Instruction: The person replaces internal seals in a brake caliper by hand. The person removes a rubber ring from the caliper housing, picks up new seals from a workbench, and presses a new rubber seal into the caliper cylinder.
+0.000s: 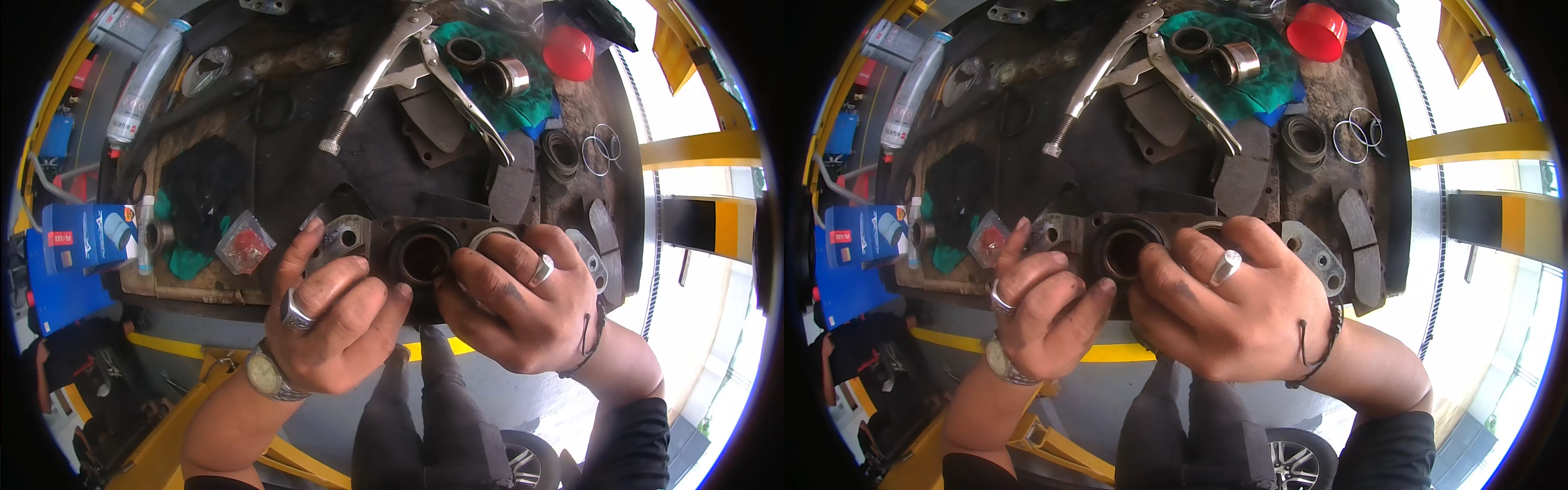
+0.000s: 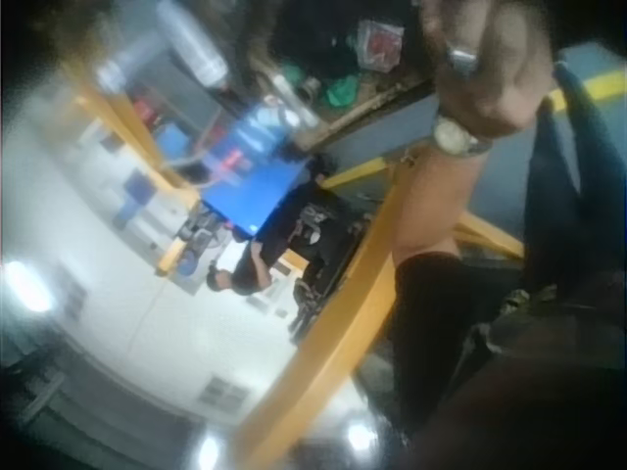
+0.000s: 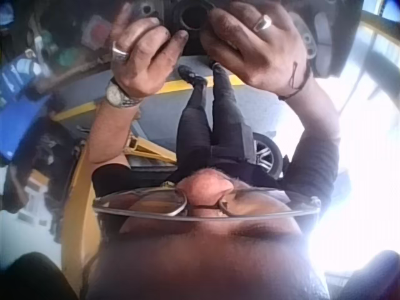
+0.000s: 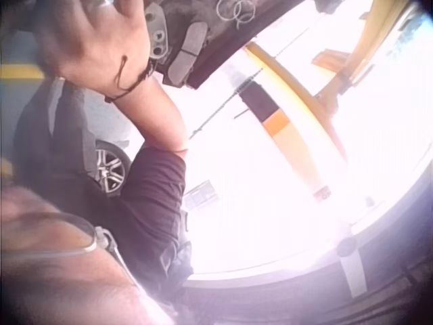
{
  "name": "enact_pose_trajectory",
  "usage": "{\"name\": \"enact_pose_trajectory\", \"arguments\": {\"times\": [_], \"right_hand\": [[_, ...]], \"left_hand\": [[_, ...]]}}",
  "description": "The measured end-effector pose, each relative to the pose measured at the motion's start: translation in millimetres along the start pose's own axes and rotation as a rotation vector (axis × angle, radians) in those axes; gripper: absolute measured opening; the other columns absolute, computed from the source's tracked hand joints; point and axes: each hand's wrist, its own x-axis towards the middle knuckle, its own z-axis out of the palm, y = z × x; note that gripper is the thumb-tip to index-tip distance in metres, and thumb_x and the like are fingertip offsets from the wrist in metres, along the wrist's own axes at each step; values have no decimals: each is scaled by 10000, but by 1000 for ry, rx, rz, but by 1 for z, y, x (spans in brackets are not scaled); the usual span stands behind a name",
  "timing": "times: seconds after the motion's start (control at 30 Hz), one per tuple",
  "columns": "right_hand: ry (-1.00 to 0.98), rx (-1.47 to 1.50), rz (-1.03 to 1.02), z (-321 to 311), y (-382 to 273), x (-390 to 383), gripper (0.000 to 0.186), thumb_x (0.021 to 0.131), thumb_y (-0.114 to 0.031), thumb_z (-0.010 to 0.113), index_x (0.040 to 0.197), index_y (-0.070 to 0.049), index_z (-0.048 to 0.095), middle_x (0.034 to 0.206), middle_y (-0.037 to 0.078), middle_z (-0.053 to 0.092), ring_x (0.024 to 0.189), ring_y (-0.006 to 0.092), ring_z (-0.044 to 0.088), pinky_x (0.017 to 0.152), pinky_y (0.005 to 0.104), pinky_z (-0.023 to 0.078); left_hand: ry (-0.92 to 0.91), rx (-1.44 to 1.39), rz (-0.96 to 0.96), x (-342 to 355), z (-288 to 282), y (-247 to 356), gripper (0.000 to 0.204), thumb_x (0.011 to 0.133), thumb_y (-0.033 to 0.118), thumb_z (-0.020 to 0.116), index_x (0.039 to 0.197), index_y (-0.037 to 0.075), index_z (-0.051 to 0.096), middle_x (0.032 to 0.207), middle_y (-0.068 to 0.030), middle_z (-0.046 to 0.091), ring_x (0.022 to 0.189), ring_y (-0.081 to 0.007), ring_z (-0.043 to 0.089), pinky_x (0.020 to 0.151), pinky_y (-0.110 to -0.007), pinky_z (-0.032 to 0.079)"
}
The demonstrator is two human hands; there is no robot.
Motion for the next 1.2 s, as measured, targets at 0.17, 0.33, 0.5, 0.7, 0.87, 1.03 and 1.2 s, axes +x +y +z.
{"name": "enact_pose_trajectory", "arguments": {"times": [0.17, 0.33, 0.5, 0.7, 0.87, 1.03, 1.2], "right_hand": [[29, 6, -5, 3, 0, -2, 257, 609, -190, 683, 856, -133, 729, 1015, 28, 649, 911, 173, 633, 706, 301, 468], [14, 44, -30, 1, 1, 0, 274, 580, -201, 682, 838, -117, 721, 946, -7, 619, 867, 154, 617, 681, 292, 448], [-100, 60, -37, -9, 3, 1, 282, 574, -214, 678, 839, -125, 715, 913, -25, 601, 835, 145, 604, 677, 295, 441], [2, 33, 14, 3, 1, -1, 270, 619, -201, 684, 878, -132, 716, 958, 9, 618, 855, 155, 620, 695, 308, 449], [-23, 10, 34, -1, 0, -2, 287, 644, -197, 696, 917, -115, 731, 991, 29, 629, 868, 168, 631, 685, 306, 455], [-10, 25, 23, -1, 0, 0, 334, 636, -185, 704, 952, -84, 741, 1028, 45, 643, 886, 189, 643, 669, 305, 456], [-10, 114, 77, -2, 2, 1, 324, 631, -161, 711, 940, -71, 742, 1067, 62, 660, 918, 210, 659, 673, 319, 470]], "left_hand": [[-135, -11, 28, 8, -6, 1, 155, 736, 50, 804, 875, 87, 747, 990, -39, 649, 1040, -246, 599, 1072, -616, 461], [-134, -42, -8, 10, -8, 0, 136, 741, 51, 773, 866, 100, 756, 990, -30, 667, 1013, -228, 605, 1054, -589, 450], [-165, -75, -21, 11, -10, -1, 129, 741, 67, 774, 862, 111, 763, 992, -26, 668, 1011, -230, 603, 1047, -567, 442], [-36, -13, 1, 4, -2, -1, 146, 736, 67, 798, 873, 110, 774, 993, -29, 605, 974, -230, 586, 998, -539, 487], [8, 49, 18, -2, -3, 1, 174, 728, 76, 798, 899, 101, 780, 967, -30, 526, 931, -214, 567, 947, -517, 523], [58, -27, -93, 0, -1, 0, 176, 746, 98, 796, 920, 81, 777, 1010, -38, 569, 938, -219, 568, 901, -483, 521], [-167, 9, -56, 25, -15, -3, 198, 752, 109, 767, 944, 63, 775, 1091, -64, 663, 898, -237, 580, 797, -416, 493]]}}
